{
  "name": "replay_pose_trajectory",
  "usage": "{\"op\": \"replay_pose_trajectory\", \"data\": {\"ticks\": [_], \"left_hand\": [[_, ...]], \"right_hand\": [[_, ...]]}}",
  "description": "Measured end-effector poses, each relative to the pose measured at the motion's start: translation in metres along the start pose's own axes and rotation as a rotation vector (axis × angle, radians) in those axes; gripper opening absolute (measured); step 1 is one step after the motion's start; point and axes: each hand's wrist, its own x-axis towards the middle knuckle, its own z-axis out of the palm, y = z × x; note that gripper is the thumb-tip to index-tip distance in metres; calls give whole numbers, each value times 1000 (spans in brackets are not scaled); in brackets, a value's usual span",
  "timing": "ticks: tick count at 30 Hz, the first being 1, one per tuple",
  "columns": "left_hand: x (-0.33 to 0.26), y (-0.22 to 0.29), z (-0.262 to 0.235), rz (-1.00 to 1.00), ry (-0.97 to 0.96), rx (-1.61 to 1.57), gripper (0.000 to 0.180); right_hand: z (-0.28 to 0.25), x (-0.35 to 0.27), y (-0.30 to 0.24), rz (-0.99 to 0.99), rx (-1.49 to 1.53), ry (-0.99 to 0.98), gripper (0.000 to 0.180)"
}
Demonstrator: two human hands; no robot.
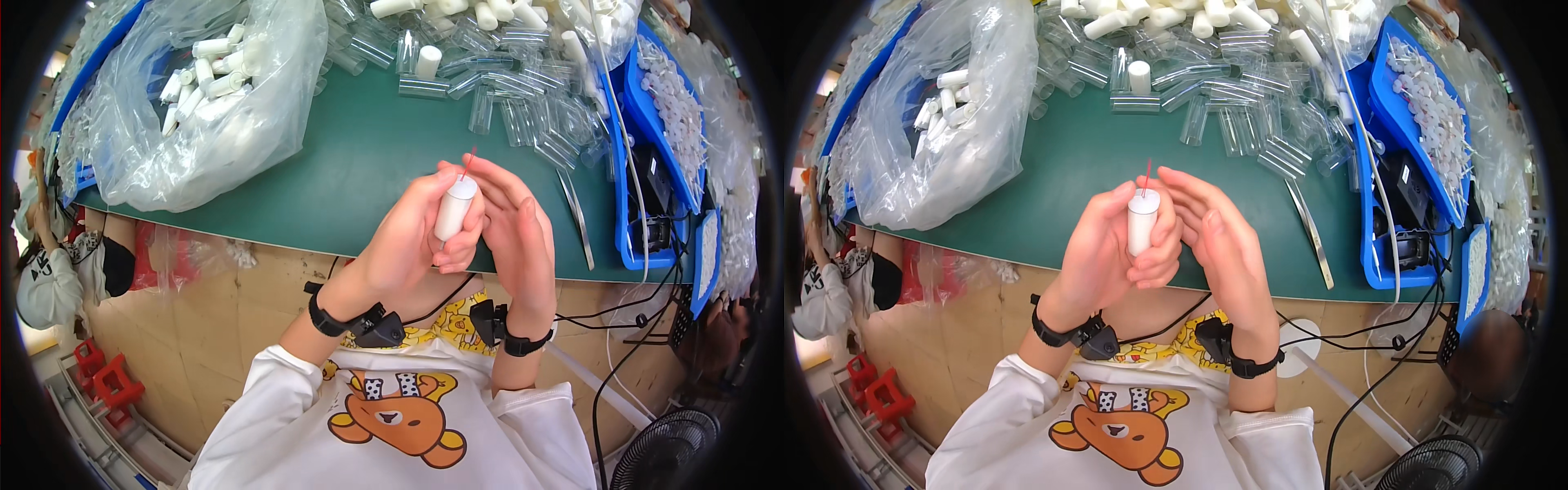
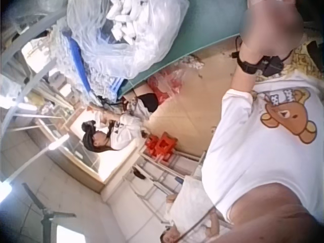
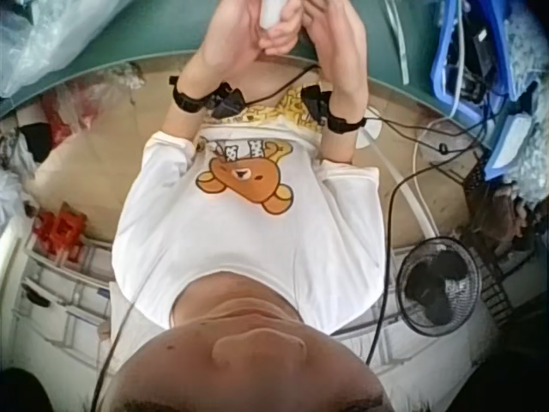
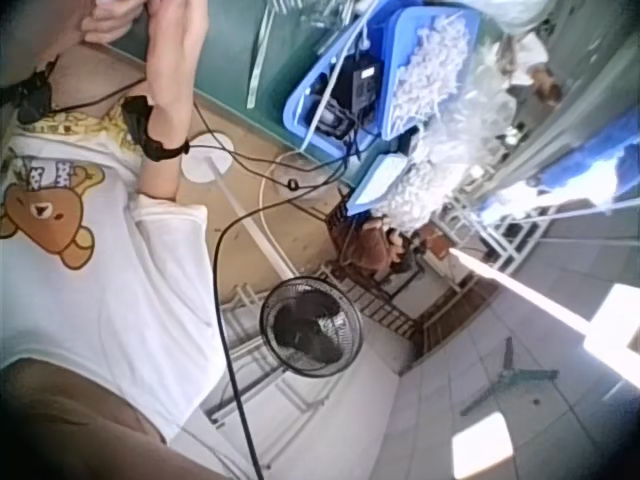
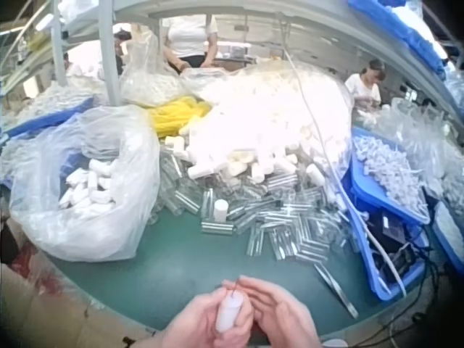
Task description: The person repeatedly picks up small white cylindrical objects and clear plastic tubes from a table, inserts the white objects into the tubes, and places the assembled units into a blue tray. The person works one at a time, handling each component by hand.
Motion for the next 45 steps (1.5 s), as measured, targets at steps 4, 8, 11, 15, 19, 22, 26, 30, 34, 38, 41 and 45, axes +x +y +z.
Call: {"op": "replay_pose_trajectory", "data": {"ticks": [4, 8, 11, 15, 19, 22, 26, 30, 34, 38, 41, 45], "left_hand": [[-3, -2, 2, 21, 34, 28, 46], [-5, 1, 1, -19, 1, 7, 46], [-2, -1, 0, 19, -29, -12, 46], [-3, -1, 1, 40, 38, -37, 44], [-3, -4, -5, 62, -9, -34, 40], [-3, -6, -8, 56, -26, -58, 39], [-3, -6, -7, 42, -15, -100, 39], [-3, -5, -6, 11, -7, -102, 39], [-4, -3, 3, -35, 138, 9, 43], [-3, -2, 0, -15, 21, 24, 44], [-7, -5, 1, 19, 48, 70, 42], [-18, -5, 25, -14, 127, 39, 42]], "right_hand": [[1, -2, -5, 61, -15, -4, 54], [1, -1, -2, 143, 60, 5, 54], [13, 4, 10, 263, 185, 62, 55], [28, 9, 11, 260, 112, 114, 49], [33, 10, 11, 239, 190, 163, 42], [33, 9, 11, 249, 205, 198, 35], [33, 8, 10, 259, 161, 209, 36], [31, 7, 9, 270, 152, 216, 37], [32, 7, 12, 229, 103, 222, 45], [36, 6, 9, 204, 63, 216, 46], [38, 2, 9, 209, -12, 219, 47], [51, -8, 6, 186, 185, 265, 53]]}}
